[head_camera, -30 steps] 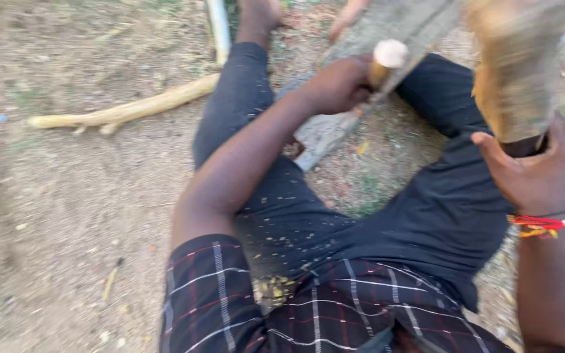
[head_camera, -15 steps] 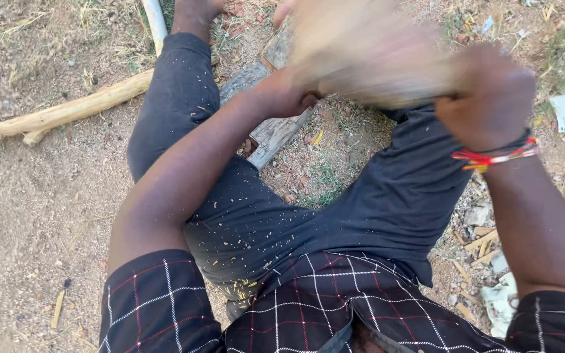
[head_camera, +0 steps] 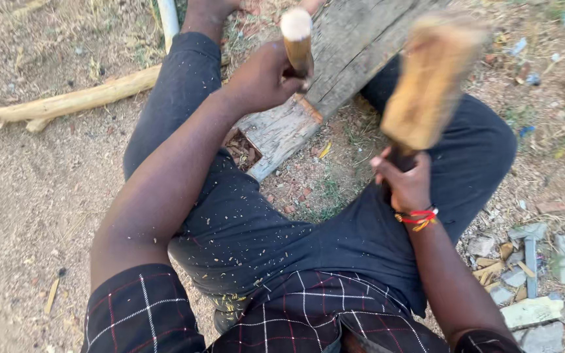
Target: The person sits on the ground and carves a rectangular notch into a large log using a chisel and a wooden mallet. They repeatedly strike the chisel to remove wood chips, occasionally adjusting the tool's position to deepen the cut.
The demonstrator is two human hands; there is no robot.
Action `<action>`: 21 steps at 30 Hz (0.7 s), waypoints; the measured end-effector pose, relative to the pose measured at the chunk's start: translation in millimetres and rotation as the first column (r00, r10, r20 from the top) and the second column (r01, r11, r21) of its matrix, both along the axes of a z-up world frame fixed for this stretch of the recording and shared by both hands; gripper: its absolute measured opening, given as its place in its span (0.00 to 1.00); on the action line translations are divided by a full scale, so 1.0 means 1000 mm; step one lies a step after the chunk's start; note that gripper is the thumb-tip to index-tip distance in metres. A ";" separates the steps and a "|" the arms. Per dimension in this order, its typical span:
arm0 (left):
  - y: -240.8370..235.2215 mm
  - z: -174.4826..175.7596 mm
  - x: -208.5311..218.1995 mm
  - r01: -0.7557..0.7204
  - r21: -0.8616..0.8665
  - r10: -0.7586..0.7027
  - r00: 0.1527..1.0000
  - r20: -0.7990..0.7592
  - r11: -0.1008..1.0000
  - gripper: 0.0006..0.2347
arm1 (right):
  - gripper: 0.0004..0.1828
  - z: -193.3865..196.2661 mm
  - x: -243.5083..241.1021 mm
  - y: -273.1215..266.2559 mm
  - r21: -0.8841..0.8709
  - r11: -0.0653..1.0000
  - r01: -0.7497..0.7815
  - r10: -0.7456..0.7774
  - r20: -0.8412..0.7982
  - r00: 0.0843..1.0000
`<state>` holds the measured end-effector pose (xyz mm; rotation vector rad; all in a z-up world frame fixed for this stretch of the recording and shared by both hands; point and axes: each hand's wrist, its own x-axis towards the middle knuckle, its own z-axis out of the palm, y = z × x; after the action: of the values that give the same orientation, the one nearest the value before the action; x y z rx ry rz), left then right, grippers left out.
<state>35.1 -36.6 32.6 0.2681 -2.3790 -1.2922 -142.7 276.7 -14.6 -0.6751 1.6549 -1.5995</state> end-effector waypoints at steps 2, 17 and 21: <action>-0.004 0.001 0.004 0.021 0.075 -0.020 1.000 -0.008 0.997 0.08 | 0.09 -0.008 -0.017 -0.003 -0.115 0.992 0.046 -0.039 0.057 0.998; -0.006 -0.045 -0.033 0.107 0.648 -0.052 0.993 -0.103 0.754 0.14 | 0.12 -0.062 -0.087 0.020 -0.165 0.983 0.084 0.093 0.833 0.546; -0.023 -0.029 -0.017 -0.069 0.490 0.095 0.995 -0.029 0.869 0.11 | 0.12 -0.054 -0.073 0.007 -0.127 0.990 0.056 0.084 0.867 0.491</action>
<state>17.8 -60.0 3.3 0.4702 -1.9350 -1.8216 -216.0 283.2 -68.3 0.1317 0.7462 -1.6270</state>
